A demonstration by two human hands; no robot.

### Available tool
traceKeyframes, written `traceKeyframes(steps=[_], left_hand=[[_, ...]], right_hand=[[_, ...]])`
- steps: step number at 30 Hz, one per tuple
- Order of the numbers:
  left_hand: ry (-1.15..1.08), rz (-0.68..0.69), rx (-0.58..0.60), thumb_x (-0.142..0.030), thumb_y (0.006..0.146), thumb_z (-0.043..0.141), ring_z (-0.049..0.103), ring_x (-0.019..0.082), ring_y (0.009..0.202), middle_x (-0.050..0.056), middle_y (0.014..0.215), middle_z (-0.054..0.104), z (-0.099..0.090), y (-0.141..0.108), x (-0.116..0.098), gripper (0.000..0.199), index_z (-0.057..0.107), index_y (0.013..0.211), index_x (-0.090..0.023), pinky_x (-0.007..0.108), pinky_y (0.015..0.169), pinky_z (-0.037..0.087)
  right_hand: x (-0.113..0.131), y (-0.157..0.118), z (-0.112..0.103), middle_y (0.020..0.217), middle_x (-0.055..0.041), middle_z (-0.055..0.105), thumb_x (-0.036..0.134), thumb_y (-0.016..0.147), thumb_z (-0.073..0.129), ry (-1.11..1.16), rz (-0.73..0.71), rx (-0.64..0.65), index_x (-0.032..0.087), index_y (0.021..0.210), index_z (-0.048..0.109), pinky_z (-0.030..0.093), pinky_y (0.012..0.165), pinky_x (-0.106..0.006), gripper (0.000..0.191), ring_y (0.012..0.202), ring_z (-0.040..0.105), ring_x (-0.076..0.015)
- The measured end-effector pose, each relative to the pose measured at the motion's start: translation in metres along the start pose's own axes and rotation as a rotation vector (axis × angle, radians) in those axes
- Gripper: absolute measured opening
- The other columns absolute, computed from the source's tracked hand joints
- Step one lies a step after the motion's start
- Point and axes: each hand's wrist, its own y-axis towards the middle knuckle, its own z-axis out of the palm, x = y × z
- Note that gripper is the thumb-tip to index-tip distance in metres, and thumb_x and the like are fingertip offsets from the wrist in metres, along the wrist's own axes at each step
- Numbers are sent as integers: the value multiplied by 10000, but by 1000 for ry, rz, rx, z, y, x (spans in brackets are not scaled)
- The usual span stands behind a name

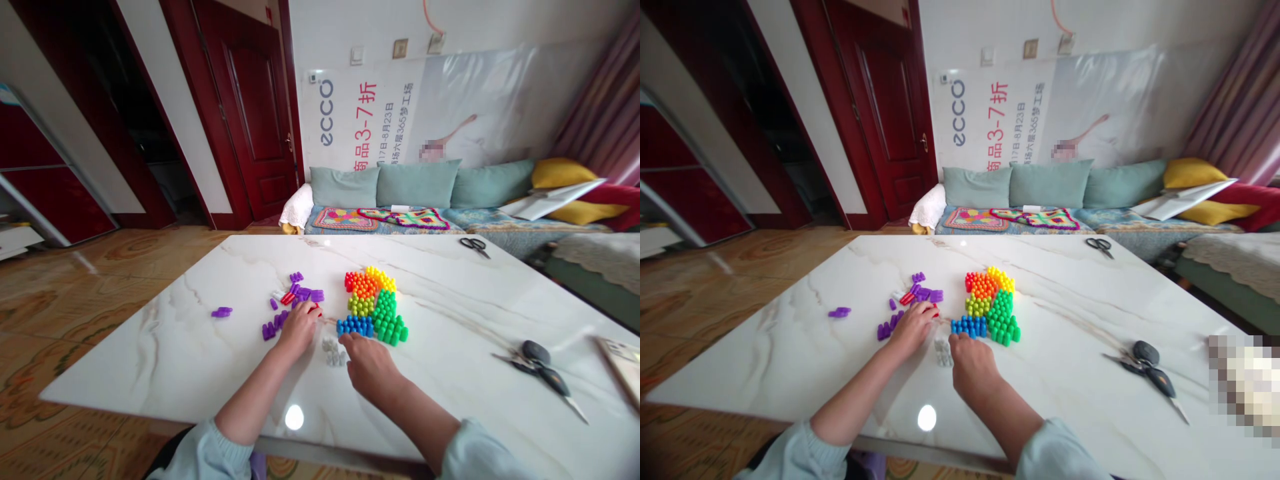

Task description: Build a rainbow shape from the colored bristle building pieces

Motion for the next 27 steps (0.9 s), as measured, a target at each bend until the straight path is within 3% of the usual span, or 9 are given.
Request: traceKeyframes(steps=[5,12,15,18,21,24,27], left_hand=[[-7,-68,-24,-127,844,520,499,223,1051,80,1074,544,0,0,2,252,656,1043,-203,341,946,415],[-76,-82,5,-87,815,529,503,222,1022,58,1026,590,-2,-4,7,254,661,995,-210,361,954,402],[-152,-95,-46,-102,778,576,518,243,1039,67,1027,619,-2,-5,4,259,662,998,-209,401,967,400],[-434,-163,-130,-171,755,631,564,246,1029,77,1063,652,-7,-5,-4,265,652,1017,-204,411,953,426],[-968,-314,-102,-305,797,625,631,216,930,85,1029,682,-17,-5,-14,277,629,1043,-177,365,848,496],[-1442,-385,-4,-376,787,657,663,198,857,95,978,696,-27,-7,-24,356,612,1053,-144,336,795,515],[-1604,-395,41,-336,724,734,663,180,845,74,950,697,-30,-11,-35,380,622,1038,-152,309,798,508]], right_hand=[[-1,1,1,1037,-100,680,64,753,516,6,1,-6,162,1092,566,456,698,-301,355,904,663,-238],[1,-1,-2,1017,-91,690,79,767,507,0,-3,-7,170,1055,586,443,679,-292,313,895,665,-238],[-1,0,-5,1040,-99,688,82,771,515,10,13,-11,172,1082,588,439,682,-290,331,914,661,-244],[-4,1,-6,1050,-103,686,87,783,521,57,42,-29,170,1114,581,443,715,-288,347,938,655,-236],[-8,5,-6,1094,-96,671,97,781,548,198,46,-120,174,1158,562,447,791,-291,385,987,638,-219],[-9,11,-6,1059,-88,670,149,776,596,494,71,-220,155,1156,549,475,767,-283,383,893,658,-190],[-6,17,-3,950,-72,683,203,793,585,924,144,-193,133,1128,524,503,598,-252,348,673,664,-144]])
